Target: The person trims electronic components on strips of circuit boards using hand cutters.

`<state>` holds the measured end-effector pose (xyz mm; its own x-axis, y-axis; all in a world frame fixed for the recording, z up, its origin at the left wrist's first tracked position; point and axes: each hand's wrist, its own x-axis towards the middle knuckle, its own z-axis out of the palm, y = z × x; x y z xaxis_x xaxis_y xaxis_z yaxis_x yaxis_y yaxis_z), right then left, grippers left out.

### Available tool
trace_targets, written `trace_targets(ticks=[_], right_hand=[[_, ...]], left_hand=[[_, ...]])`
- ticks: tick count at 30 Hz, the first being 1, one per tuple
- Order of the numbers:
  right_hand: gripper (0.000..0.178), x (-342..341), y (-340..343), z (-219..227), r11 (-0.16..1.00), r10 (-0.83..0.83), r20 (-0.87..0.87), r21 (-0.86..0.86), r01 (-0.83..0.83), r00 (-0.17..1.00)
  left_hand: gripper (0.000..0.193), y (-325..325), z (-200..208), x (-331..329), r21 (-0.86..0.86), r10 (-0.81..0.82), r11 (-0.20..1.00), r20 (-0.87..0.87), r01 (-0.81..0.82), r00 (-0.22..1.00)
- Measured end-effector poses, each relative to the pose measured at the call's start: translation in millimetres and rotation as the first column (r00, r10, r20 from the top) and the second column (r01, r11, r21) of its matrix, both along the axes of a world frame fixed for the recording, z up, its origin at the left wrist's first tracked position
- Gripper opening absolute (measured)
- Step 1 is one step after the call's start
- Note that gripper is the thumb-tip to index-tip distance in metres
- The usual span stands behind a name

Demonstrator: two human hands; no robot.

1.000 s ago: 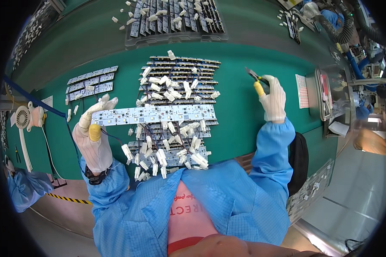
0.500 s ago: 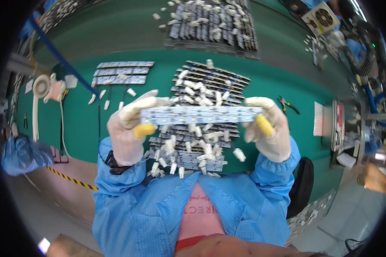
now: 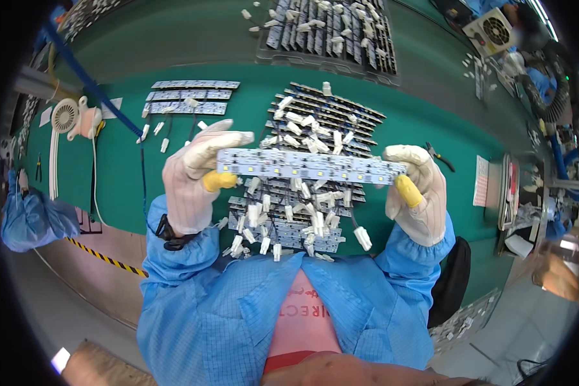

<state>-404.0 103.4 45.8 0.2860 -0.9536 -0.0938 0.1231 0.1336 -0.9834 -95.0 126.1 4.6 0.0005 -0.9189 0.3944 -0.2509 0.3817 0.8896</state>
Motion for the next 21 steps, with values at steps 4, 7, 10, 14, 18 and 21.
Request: trace_targets(ticks=[4,7,10,14,18,21], right_hand=[[0.041,1,2,3,0.999,0.040,-0.073,-0.030,-0.043,0.997],[0.044,-3,1,6,0.994,0.096,-0.114,-0.046,-0.101,0.989],[0.042,-2,0,6,0.986,0.169,-0.021,0.003,-0.169,0.985],[0.034,-3,1,11,0.986,0.165,-0.075,0.002,-0.165,0.983],[0.034,-2,-2,3,0.993,0.101,-0.093,-0.053,-0.106,0.991],[0.036,-2,-6,-4,0.996,0.071,-0.063,-0.047,-0.074,0.996]], left_hand=[[0.044,1,1,-4,0.143,0.081,0.988,-0.118,-0.063,0.990],[0.051,-4,2,0,0.200,0.146,0.963,0.169,-0.179,0.975],[0.051,-7,4,-3,0.204,0.148,0.955,0.300,-0.214,0.943],[0.043,-9,-8,0,0.172,0.118,0.976,0.111,-0.136,0.987],[0.042,-1,-9,-3,0.195,0.142,0.975,-0.198,-0.103,0.970],[0.042,1,-7,-6,0.035,0.061,0.998,-0.200,-0.055,0.978]])
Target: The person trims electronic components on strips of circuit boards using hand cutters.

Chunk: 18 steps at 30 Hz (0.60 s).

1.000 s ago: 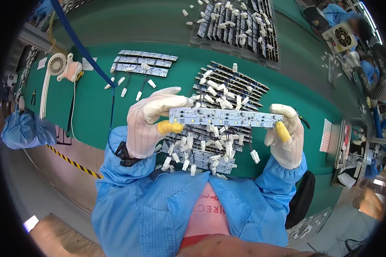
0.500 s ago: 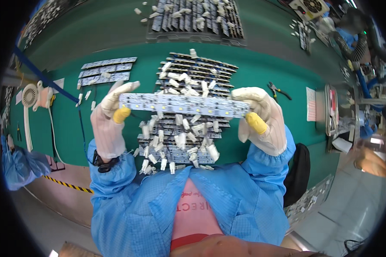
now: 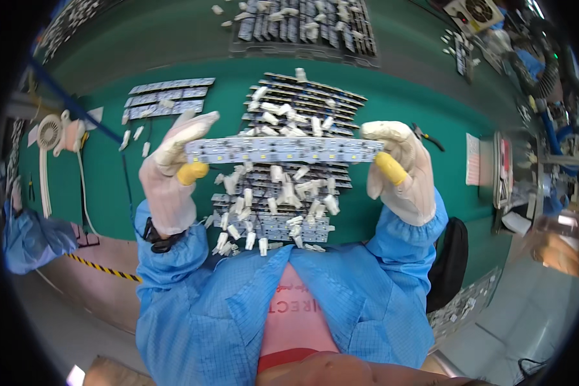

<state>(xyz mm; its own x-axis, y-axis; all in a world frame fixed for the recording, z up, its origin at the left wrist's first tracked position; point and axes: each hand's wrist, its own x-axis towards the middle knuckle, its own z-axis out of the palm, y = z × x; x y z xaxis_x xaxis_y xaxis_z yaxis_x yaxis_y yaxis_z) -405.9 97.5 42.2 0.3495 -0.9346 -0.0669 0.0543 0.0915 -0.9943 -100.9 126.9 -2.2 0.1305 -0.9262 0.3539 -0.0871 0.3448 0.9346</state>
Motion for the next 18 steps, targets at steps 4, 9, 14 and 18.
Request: trace_targets(ticks=[4,9,14,18], right_hand=[[0.048,-2,-7,-8,1.000,0.000,0.093,-0.025,0.002,0.996],[0.075,4,-11,-16,0.996,-0.094,0.056,-0.002,0.094,0.994],[0.071,7,-6,-10,0.998,-0.058,0.084,0.023,0.056,0.995],[0.067,6,-5,-7,0.995,-0.056,0.078,0.083,0.050,0.995]], left_hand=[[0.042,-1,10,1,-0.131,-0.066,0.988,0.158,0.087,0.985],[0.044,-2,15,0,-0.217,-0.036,0.971,0.271,0.098,0.962],[0.041,2,15,3,0.044,0.018,0.999,0.138,-0.025,0.990],[0.039,1,10,6,-0.009,-0.001,1.000,0.164,0.002,0.986]])
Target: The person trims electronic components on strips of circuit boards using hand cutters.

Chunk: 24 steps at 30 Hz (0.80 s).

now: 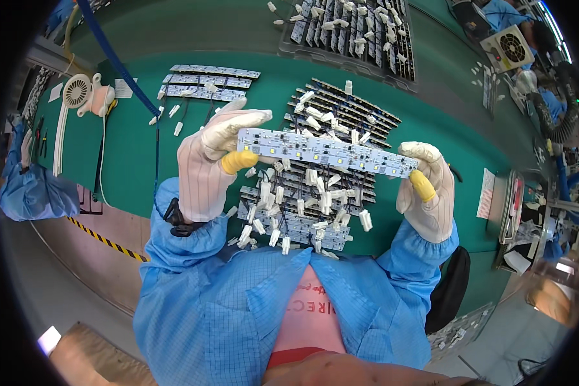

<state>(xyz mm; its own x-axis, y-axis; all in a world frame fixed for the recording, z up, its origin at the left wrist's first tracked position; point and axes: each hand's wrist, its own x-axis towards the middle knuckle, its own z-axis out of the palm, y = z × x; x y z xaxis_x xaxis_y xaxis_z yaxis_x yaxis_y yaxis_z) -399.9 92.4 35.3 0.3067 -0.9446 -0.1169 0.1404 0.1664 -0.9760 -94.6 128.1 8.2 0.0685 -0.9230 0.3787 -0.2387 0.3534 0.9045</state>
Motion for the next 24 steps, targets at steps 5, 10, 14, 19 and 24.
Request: trace_targets(ticks=[5,10,14,19,24], right_hand=[[0.066,-5,-3,-5,1.000,-0.016,0.006,-0.012,0.016,1.000],[0.073,-3,5,5,0.997,0.074,0.022,-0.038,-0.073,0.997],[0.057,1,13,15,0.985,0.168,-0.027,-0.036,-0.169,0.985],[0.034,5,13,23,0.992,0.123,-0.081,-0.018,-0.125,0.989],[0.055,-5,-1,-3,0.995,0.095,0.116,-0.043,-0.090,0.989]], left_hand=[[0.041,4,-2,-2,0.101,0.005,0.995,-0.034,-0.001,0.999],[0.043,-3,0,-10,0.170,0.008,0.984,-0.305,0.046,0.952],[0.034,-12,-5,-3,0.271,0.080,0.960,-0.030,-0.069,0.996],[0.044,-9,-7,-5,0.217,0.059,0.976,-0.106,-0.035,0.993],[0.049,-11,3,-9,0.077,0.019,0.997,0.059,-0.023,0.998]])
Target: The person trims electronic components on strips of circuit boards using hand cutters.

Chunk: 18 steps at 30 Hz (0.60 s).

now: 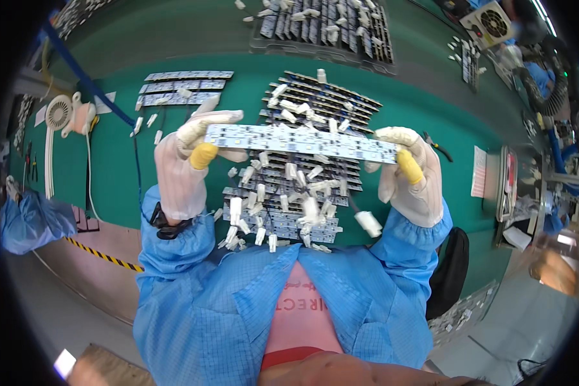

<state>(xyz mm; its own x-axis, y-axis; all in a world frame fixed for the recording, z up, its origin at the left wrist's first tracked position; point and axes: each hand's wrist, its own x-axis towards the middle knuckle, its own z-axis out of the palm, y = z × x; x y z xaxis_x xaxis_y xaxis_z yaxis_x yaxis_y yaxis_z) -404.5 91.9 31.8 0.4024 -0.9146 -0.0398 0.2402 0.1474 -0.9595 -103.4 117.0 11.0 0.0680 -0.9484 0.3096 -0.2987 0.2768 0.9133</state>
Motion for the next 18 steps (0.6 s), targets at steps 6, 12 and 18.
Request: trace_targets(ticks=[6,12,18], right_hand=[[0.073,-3,1,3,0.994,-0.044,-0.085,0.094,0.052,0.995],[0.079,2,-2,-1,0.998,-0.055,-0.068,0.029,0.057,0.996],[0.079,-2,1,-3,0.994,-0.109,-0.099,0.006,0.110,0.989]], left_hand=[[0.058,4,1,3,-0.035,-0.005,0.999,-0.021,0.005,1.000],[0.060,9,-4,9,-0.050,-0.023,0.999,-0.073,0.019,0.997],[0.046,17,-1,-6,0.022,-0.087,0.994,-0.480,0.111,0.873]])
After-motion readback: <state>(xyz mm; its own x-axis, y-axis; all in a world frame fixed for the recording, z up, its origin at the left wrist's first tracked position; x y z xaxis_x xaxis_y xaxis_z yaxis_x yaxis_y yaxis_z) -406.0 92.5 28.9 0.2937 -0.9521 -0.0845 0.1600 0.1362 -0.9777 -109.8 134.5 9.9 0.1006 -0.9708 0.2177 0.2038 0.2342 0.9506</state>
